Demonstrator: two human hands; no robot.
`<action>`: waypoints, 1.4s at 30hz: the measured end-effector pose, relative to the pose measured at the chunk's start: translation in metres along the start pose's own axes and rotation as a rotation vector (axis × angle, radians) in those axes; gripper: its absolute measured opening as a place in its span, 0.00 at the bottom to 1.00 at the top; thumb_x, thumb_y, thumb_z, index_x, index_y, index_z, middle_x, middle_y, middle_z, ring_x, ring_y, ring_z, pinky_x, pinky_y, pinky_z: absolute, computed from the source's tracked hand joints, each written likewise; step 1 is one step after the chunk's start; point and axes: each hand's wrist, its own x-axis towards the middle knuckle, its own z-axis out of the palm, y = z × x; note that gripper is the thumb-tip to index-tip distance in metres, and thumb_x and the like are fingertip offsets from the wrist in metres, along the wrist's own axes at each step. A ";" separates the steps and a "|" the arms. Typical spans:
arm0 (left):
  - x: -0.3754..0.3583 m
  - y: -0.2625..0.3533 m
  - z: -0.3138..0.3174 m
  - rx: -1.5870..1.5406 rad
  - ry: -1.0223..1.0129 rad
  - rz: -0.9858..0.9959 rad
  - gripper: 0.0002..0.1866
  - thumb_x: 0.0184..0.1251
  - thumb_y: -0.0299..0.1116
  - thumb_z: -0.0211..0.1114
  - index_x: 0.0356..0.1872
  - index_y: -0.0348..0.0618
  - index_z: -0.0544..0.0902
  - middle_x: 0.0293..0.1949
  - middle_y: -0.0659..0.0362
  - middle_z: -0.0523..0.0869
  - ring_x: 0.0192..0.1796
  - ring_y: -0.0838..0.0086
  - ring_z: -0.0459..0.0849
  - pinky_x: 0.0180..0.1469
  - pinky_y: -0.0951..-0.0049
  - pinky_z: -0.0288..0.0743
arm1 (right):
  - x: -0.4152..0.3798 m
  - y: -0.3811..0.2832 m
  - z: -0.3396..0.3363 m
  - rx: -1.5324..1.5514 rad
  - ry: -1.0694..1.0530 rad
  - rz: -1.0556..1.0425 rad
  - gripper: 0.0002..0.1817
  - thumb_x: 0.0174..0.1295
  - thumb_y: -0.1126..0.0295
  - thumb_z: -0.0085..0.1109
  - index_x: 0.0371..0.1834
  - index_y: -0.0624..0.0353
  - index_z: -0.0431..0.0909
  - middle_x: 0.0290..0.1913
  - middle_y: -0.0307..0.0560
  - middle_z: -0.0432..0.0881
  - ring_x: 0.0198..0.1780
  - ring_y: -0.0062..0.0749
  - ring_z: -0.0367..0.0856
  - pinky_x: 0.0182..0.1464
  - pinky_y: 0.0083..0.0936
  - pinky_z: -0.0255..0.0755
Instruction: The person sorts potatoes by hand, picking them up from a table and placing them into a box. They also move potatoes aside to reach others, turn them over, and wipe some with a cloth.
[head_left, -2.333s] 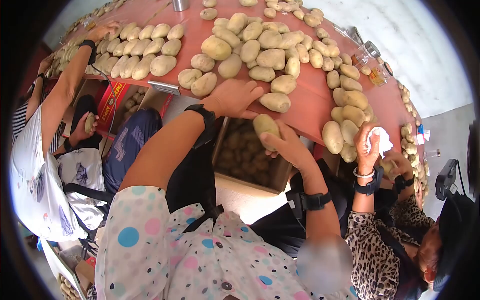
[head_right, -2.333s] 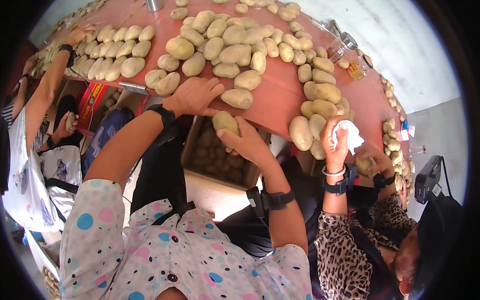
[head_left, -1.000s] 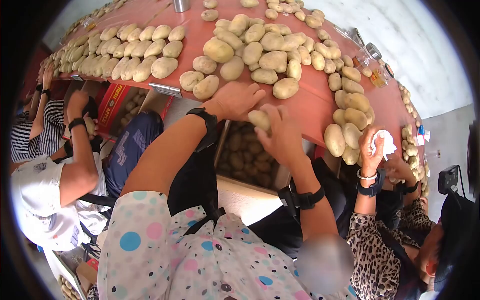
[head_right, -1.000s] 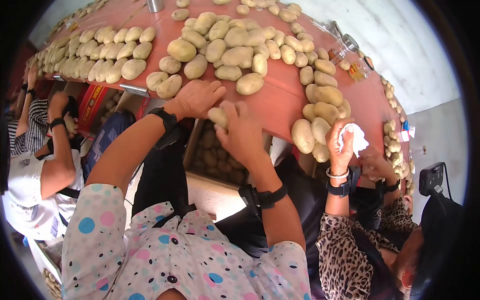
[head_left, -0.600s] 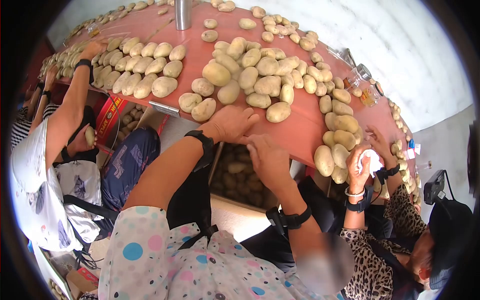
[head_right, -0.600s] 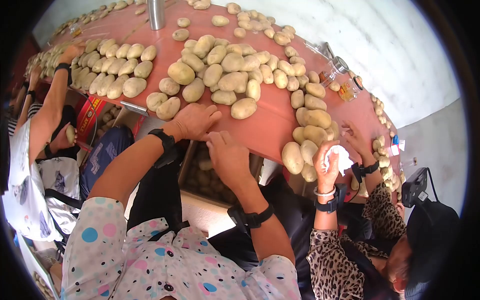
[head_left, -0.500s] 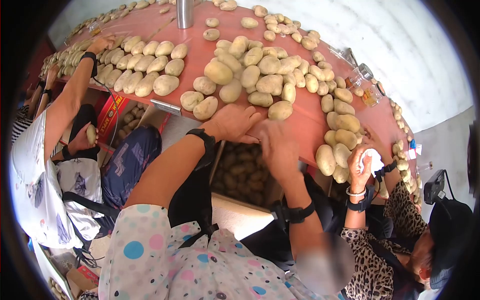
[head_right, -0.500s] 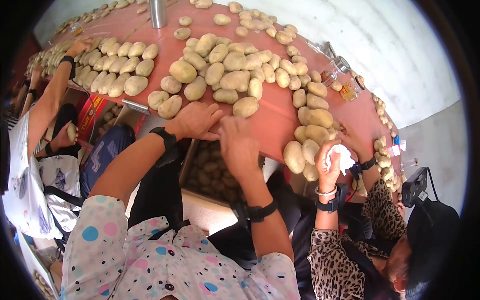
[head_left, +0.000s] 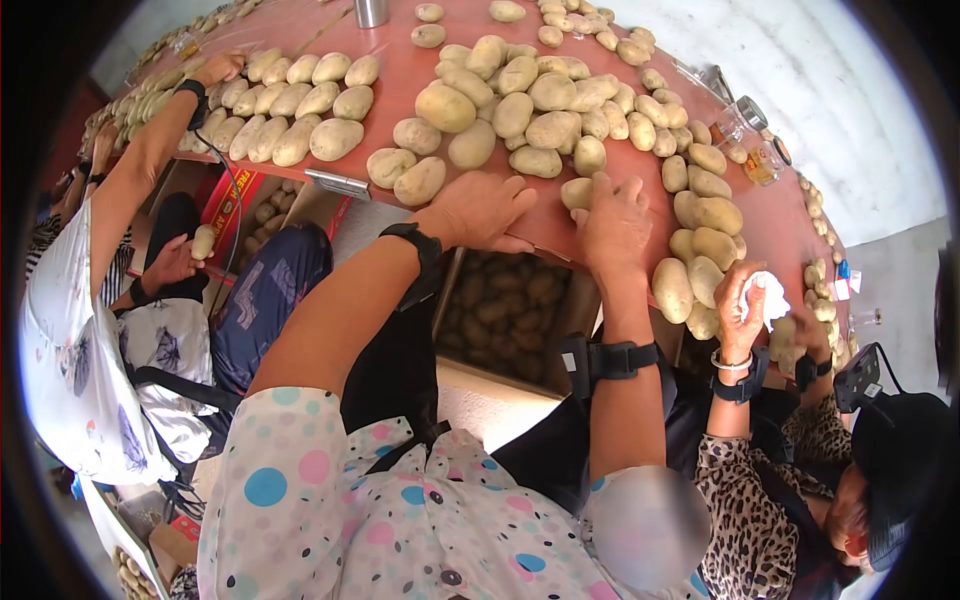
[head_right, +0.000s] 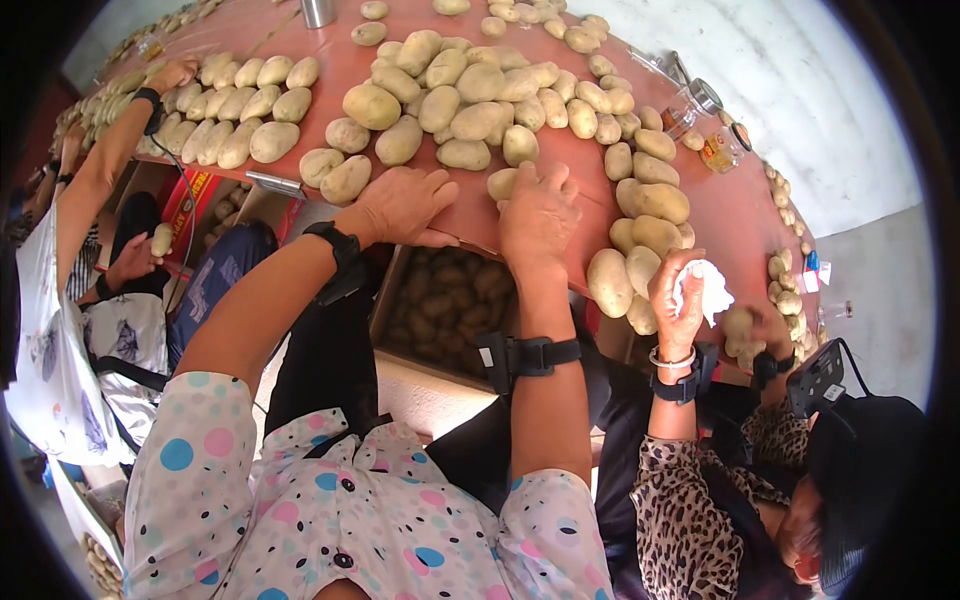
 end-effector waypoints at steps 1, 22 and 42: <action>0.000 0.000 0.000 -0.001 0.000 0.000 0.30 0.54 0.62 0.66 0.38 0.43 0.71 0.36 0.53 0.76 0.35 0.59 0.82 0.37 0.59 0.76 | -0.001 0.002 -0.004 -0.009 0.000 0.012 0.26 0.54 0.66 0.69 0.56 0.55 0.72 0.54 0.54 0.68 0.53 0.53 0.74 0.50 0.44 0.75; -0.005 -0.005 0.008 -0.076 0.180 0.051 0.29 0.50 0.59 0.69 0.39 0.44 0.72 0.35 0.54 0.75 0.36 0.59 0.80 0.36 0.58 0.75 | -0.080 0.004 0.009 0.204 -0.548 -0.301 0.21 0.56 0.59 0.65 0.46 0.63 0.75 0.38 0.63 0.82 0.45 0.57 0.82 0.46 0.47 0.74; -0.002 -0.001 -0.008 -0.058 0.013 0.016 0.30 0.53 0.60 0.68 0.40 0.42 0.73 0.36 0.54 0.78 0.36 0.59 0.83 0.37 0.59 0.76 | 0.055 0.005 0.016 0.463 0.114 0.016 0.33 0.56 0.72 0.66 0.66 0.61 0.63 0.64 0.64 0.67 0.64 0.56 0.68 0.63 0.47 0.65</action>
